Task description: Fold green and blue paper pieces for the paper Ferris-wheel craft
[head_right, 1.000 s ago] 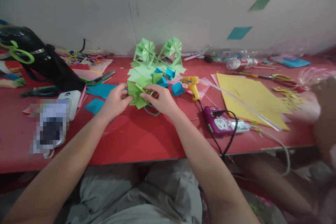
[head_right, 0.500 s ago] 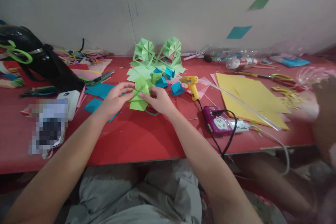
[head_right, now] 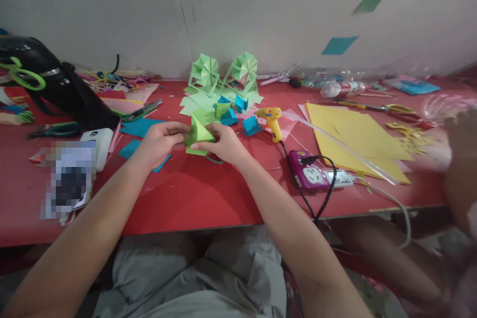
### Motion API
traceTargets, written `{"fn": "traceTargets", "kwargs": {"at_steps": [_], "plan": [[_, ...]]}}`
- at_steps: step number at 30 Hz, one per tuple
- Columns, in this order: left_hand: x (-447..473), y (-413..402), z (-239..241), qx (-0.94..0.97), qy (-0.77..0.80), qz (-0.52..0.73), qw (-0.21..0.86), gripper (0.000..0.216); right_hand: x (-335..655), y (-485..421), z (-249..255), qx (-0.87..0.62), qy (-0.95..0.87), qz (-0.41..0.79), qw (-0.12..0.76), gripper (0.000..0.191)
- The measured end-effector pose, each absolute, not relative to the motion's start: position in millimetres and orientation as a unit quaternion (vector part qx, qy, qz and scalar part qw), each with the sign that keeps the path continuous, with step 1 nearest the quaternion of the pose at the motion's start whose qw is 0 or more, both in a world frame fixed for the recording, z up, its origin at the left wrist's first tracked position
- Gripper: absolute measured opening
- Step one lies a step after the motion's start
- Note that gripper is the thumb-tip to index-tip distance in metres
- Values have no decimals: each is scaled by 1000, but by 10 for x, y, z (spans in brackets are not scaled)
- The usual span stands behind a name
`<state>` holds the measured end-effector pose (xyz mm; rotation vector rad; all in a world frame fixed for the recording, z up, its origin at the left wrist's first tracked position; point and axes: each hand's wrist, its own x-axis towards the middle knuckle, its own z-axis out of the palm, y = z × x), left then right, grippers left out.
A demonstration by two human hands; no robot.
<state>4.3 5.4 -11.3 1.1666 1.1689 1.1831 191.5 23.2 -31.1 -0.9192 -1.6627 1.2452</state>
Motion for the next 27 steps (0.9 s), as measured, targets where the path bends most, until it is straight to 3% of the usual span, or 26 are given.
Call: {"fn": "traceTargets", "kwargs": {"at_steps": [7, 16, 27], "plan": [[-5, 55, -79, 450, 471, 476, 591, 17, 1916, 200, -239, -361, -652, 521, 416, 45], [-29, 46, -95, 476, 449, 471, 592, 17, 1939, 219, -249, -389, -679, 463, 417, 47], [-44, 44, -91, 520, 430, 466, 572, 33, 1924, 215, -246, -383, -645, 507, 426, 49]]}}
